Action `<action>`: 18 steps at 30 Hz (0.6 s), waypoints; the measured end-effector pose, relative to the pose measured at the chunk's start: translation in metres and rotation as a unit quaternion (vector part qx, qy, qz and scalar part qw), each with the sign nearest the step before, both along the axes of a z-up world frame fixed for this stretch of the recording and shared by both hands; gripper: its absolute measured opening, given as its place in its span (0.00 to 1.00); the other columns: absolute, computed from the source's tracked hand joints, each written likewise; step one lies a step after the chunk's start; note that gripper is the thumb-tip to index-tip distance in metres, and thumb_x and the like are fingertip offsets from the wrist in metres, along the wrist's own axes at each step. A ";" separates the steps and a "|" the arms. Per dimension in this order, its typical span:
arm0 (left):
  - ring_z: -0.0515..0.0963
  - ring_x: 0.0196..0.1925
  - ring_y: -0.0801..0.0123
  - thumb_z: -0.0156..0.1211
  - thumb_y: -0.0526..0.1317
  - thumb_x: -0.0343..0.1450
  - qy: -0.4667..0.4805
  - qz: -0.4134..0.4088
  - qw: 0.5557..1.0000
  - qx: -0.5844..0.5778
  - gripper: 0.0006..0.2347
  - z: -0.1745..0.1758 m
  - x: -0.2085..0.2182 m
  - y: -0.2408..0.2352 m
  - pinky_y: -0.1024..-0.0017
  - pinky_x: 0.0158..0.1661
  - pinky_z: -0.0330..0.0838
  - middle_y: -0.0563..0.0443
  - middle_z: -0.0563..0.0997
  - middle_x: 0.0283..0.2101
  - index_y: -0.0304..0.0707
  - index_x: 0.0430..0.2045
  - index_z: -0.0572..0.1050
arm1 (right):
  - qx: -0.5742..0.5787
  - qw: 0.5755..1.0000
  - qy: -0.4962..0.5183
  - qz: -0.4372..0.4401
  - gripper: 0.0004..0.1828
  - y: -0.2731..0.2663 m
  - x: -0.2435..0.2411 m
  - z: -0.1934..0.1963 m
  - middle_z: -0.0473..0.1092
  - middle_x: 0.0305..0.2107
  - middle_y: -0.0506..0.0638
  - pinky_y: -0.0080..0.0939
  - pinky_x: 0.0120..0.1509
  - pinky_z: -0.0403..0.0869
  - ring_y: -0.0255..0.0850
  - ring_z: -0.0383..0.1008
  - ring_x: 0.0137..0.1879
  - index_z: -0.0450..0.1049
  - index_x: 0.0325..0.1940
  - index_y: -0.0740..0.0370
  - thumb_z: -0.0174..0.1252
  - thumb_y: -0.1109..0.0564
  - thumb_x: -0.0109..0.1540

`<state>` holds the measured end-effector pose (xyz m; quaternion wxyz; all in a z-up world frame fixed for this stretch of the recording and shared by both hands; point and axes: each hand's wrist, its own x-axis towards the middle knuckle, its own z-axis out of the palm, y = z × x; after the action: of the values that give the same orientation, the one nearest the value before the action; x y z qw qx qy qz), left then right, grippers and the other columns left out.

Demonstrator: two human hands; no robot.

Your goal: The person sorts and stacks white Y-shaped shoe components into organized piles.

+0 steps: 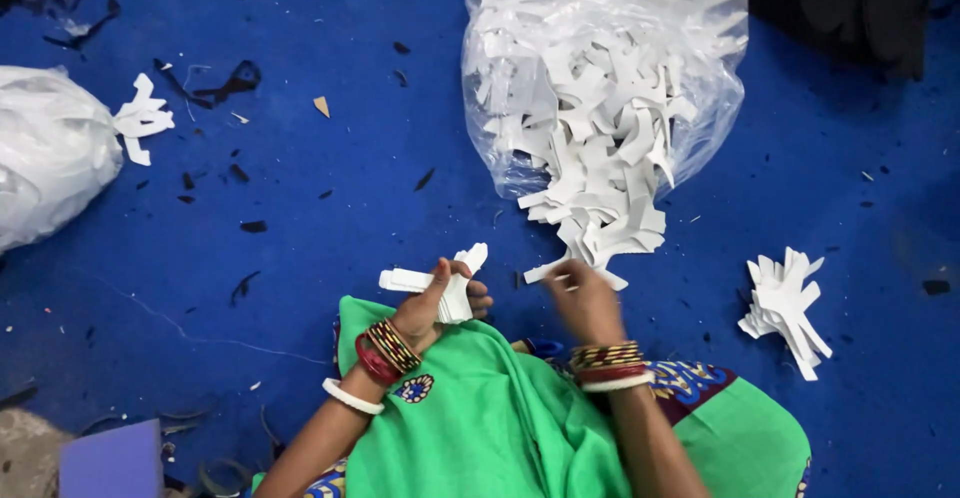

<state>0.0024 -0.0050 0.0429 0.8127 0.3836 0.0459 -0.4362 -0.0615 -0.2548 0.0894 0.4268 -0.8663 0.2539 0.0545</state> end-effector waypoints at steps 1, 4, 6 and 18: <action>0.81 0.38 0.67 0.47 0.61 0.72 0.009 0.011 1.000 0.006 0.20 -0.001 0.001 0.002 0.64 0.44 0.79 0.49 0.78 0.36 0.44 0.39 0.70 | -0.097 0.995 0.012 -0.020 0.13 -0.016 0.001 0.002 0.78 0.32 0.54 0.47 0.44 0.76 0.49 0.81 0.38 0.81 0.41 0.57 0.63 0.47 0.60; 0.74 0.30 0.74 0.48 0.62 0.74 -0.009 0.002 1.000 -0.015 0.21 -0.023 0.002 0.002 0.68 0.40 0.76 0.54 0.72 0.30 0.42 0.35 0.68 | -0.206 0.978 0.025 -0.015 0.16 -0.031 -0.005 -0.002 0.77 0.37 0.58 0.54 0.50 0.74 0.57 0.78 0.45 0.80 0.38 0.60 0.67 0.44 0.60; 0.72 0.29 0.76 0.48 0.63 0.73 -0.011 0.000 1.000 -0.017 0.21 -0.015 0.003 0.001 0.69 0.39 0.75 0.56 0.70 0.29 0.43 0.33 0.67 | -0.225 0.974 0.012 -0.029 0.20 -0.025 0.001 -0.005 0.76 0.39 0.58 0.55 0.50 0.74 0.57 0.77 0.46 0.78 0.40 0.62 0.70 0.44 0.56; 0.70 0.26 0.79 0.50 0.64 0.71 -0.022 0.008 1.000 0.017 0.22 -0.003 0.000 0.002 0.73 0.36 0.73 0.59 0.67 0.26 0.43 0.32 0.68 | -0.278 0.946 0.097 0.135 0.20 -0.020 -0.027 0.003 0.73 0.44 0.50 0.62 0.59 0.66 0.51 0.71 0.56 0.80 0.47 0.43 0.67 0.57 0.51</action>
<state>0.0022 -0.0033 0.0402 0.8103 0.4062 0.0387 -0.4206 -0.0881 -0.2746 0.0929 0.1308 -0.9671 0.1801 0.1229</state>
